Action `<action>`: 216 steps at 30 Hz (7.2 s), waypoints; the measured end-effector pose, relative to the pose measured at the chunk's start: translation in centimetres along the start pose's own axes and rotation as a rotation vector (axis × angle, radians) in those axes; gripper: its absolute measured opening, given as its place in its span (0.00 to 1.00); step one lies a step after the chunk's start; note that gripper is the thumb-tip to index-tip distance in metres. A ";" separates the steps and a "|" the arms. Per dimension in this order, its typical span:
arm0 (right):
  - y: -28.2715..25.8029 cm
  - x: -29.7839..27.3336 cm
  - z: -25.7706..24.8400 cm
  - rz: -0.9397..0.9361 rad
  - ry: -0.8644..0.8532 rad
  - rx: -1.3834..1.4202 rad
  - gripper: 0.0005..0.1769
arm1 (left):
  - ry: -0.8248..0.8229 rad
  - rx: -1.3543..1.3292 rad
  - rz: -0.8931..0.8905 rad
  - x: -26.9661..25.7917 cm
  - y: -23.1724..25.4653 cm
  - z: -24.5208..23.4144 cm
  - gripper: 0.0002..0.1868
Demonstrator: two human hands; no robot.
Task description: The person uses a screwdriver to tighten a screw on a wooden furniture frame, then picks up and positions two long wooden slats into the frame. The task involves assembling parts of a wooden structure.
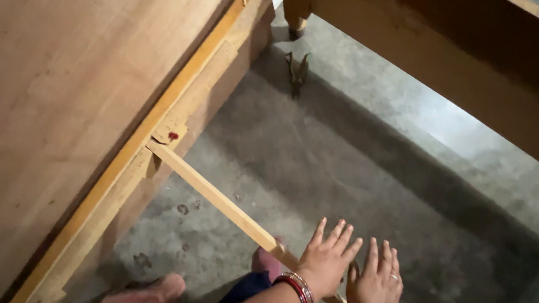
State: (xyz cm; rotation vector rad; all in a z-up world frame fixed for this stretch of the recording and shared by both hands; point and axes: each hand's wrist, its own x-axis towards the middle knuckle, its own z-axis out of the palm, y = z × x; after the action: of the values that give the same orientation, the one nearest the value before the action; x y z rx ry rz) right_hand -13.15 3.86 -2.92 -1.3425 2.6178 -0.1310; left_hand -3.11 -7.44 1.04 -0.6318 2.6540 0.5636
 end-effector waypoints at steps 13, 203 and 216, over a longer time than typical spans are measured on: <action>0.4 9.7 -7.9 0.040 0.137 -0.168 0.36 | 0.245 0.001 0.016 7.9 -0.2 -9.0 0.39; 40.1 72.2 -12.3 1.118 0.576 2.369 0.17 | 0.573 -2.431 -1.384 79.4 8.0 -34.2 0.20; 34.9 68.9 -28.9 1.113 0.265 2.189 0.17 | 0.295 -2.588 -0.791 69.9 7.6 -44.9 0.20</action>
State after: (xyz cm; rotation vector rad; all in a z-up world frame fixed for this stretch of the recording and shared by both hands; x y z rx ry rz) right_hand -86.26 -31.95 10.30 0.8157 1.1900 -1.9742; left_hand -76.30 -45.82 12.39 -1.8232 -0.1266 3.0690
